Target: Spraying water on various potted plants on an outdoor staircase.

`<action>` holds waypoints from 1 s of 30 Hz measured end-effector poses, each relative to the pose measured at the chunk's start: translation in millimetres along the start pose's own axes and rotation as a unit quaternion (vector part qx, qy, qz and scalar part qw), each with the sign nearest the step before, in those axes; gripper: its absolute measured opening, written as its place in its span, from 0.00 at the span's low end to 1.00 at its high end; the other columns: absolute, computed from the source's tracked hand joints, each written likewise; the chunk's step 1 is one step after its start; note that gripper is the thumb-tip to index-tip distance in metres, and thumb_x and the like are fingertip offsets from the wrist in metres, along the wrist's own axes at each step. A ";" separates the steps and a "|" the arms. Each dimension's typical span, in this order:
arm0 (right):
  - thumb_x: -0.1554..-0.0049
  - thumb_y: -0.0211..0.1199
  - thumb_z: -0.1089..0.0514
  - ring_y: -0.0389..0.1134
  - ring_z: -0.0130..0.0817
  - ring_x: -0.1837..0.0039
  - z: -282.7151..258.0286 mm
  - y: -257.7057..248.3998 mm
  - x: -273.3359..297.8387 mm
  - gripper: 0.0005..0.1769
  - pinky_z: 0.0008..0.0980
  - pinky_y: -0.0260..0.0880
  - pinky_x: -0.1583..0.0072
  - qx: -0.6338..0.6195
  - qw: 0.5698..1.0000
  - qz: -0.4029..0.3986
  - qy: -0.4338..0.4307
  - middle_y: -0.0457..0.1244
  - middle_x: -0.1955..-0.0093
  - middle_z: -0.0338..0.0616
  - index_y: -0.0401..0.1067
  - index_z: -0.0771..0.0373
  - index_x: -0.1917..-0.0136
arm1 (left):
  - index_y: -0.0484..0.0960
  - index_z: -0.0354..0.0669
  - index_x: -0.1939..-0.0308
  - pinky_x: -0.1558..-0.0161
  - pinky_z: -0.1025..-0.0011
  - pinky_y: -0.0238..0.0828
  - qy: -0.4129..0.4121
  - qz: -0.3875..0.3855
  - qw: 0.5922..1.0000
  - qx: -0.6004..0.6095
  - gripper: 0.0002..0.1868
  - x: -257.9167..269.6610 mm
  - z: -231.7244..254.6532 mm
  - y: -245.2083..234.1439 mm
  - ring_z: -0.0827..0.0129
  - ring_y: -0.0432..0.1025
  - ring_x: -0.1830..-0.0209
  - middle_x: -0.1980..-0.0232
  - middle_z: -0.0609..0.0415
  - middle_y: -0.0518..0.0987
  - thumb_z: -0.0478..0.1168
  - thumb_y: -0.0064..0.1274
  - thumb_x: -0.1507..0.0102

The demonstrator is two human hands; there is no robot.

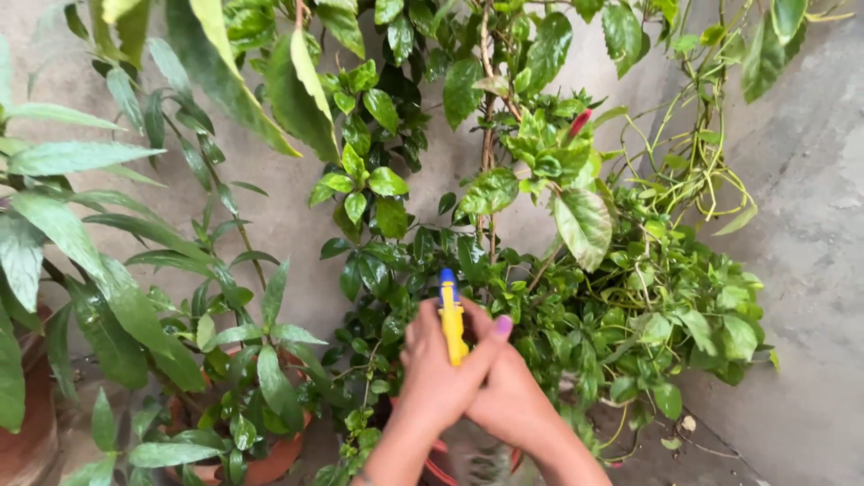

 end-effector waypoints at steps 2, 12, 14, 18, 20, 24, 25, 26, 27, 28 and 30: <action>0.54 0.68 0.63 0.66 0.40 0.29 -4.9 -1.8 -2.4 0.47 0.37 0.62 0.30 0.044 0.998 0.037 -0.013 0.62 0.27 0.53 0.56 0.65 0.24 | 0.65 0.39 0.37 0.37 0.50 0.60 -0.003 -0.021 1.000 0.006 0.49 -1.0 3.2 2.9 0.45 0.66 0.34 0.39 0.38 0.72 0.70 0.60 0.47; 0.51 0.61 0.63 0.72 0.32 0.57 30.3 -12.3 -8.5 0.29 0.32 0.72 0.52 0.082 0.979 0.158 0.095 0.71 0.58 0.39 0.70 0.62 0.34 | 0.87 0.35 0.49 0.36 0.51 0.56 0.202 -0.111 0.973 0.017 0.30 -35.1 -40.3 -19.1 0.44 0.59 0.28 0.29 0.29 0.65 0.55 0.73 0.44; 0.51 0.61 0.63 0.69 0.31 0.61 29.7 -9.2 -12.2 0.29 0.33 0.70 0.56 0.037 0.979 0.156 0.126 0.69 0.61 0.40 0.71 0.60 0.35 | 0.86 0.38 0.51 0.44 0.58 0.64 0.088 -0.059 0.988 0.114 0.26 -42.4 -29.6 -39.9 0.54 0.69 0.41 0.42 0.36 0.76 0.54 0.68 0.44; 0.47 0.63 0.60 0.63 0.34 0.68 51.2 -1.1 -9.7 0.16 0.38 0.65 0.64 -0.084 0.955 0.118 0.257 0.68 0.64 0.40 0.76 0.63 0.45 | 0.86 0.39 0.54 0.65 0.64 0.65 -0.070 0.131 0.976 0.161 0.16 -64.0 -46.1 -83.6 0.64 0.71 0.67 0.64 0.46 0.85 0.48 0.59 0.36; 0.48 0.63 0.60 0.65 0.34 0.66 55.8 -3.3 -11.2 0.14 0.37 0.68 0.61 -0.038 0.975 0.114 0.188 0.68 0.65 0.42 0.77 0.64 0.47 | 0.85 0.38 0.54 0.59 0.68 0.69 -0.051 0.186 0.968 0.163 0.16 -76.9 -58.9 -93.7 0.67 0.74 0.63 0.61 0.49 0.86 0.48 0.59 0.37; 0.53 0.63 0.57 0.71 0.46 0.64 10.3 -4.4 -16.8 0.16 0.40 0.72 0.56 0.129 0.983 0.084 0.098 0.68 0.67 0.50 0.75 0.63 0.51 | 0.81 0.36 0.49 0.52 0.72 0.73 -0.016 0.177 0.965 0.194 0.19 -116.3 -118.9 -75.6 0.68 0.77 0.56 0.55 0.50 0.85 0.45 0.60 0.39; 0.53 0.63 0.57 0.71 0.46 0.64 7.7 -5.5 -18.4 0.16 0.40 0.72 0.56 0.129 0.983 0.085 0.096 0.68 0.67 0.50 0.75 0.63 0.51 | 0.81 0.36 0.49 0.52 0.72 0.73 -0.014 0.178 0.965 0.194 0.19 -118.0 -122.0 -71.9 0.68 0.77 0.56 0.55 0.50 0.85 0.45 0.60 0.39; 0.55 0.64 0.56 0.71 0.50 0.60 6.2 -6.3 -19.8 0.20 0.42 0.72 0.54 0.155 0.979 0.078 0.109 0.68 0.64 0.53 0.73 0.62 0.48 | 0.79 0.36 0.46 0.49 0.71 0.69 -0.024 0.185 0.972 0.143 0.21 -119.6 -125.6 -68.7 0.69 0.74 0.51 0.50 0.50 0.82 0.44 0.63 0.40; 0.57 0.65 0.55 0.72 0.53 0.55 5.0 -6.6 -19.6 0.24 0.45 0.71 0.51 0.182 0.973 0.072 0.124 0.69 0.61 0.55 0.72 0.60 0.46 | 0.78 0.36 0.44 0.46 0.71 0.65 -0.036 0.191 0.977 0.090 0.24 -119.9 -130.2 -64.8 0.69 0.71 0.46 0.45 0.50 0.78 0.43 0.65 0.40; 0.57 0.65 0.55 0.72 0.53 0.55 7.3 -7.5 -19.5 0.24 0.45 0.71 0.51 0.182 0.973 0.073 0.123 0.69 0.61 0.55 0.72 0.60 0.46 | 0.78 0.36 0.44 0.46 0.71 0.65 -0.035 0.191 0.977 0.090 0.24 -118.6 -128.4 -63.4 0.69 0.71 0.46 0.45 0.50 0.78 0.43 0.65 0.40; 0.59 0.66 0.54 0.71 0.56 0.51 8.3 -10.7 -17.0 0.30 0.47 0.69 0.49 0.192 0.973 0.109 0.072 0.68 0.51 0.58 0.71 0.63 0.42 | 0.76 0.40 0.38 0.48 0.67 0.62 -0.112 0.242 0.963 0.022 0.31 -110.1 -132.5 -62.8 0.61 0.68 0.48 0.42 0.45 0.76 0.41 0.71 0.43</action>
Point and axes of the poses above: each hand's wrist, its own x-axis away from the middle knuckle, its own y-axis out of the palm, z = x × y, the point moved 4 cm from there along -x, towards the middle knuckle
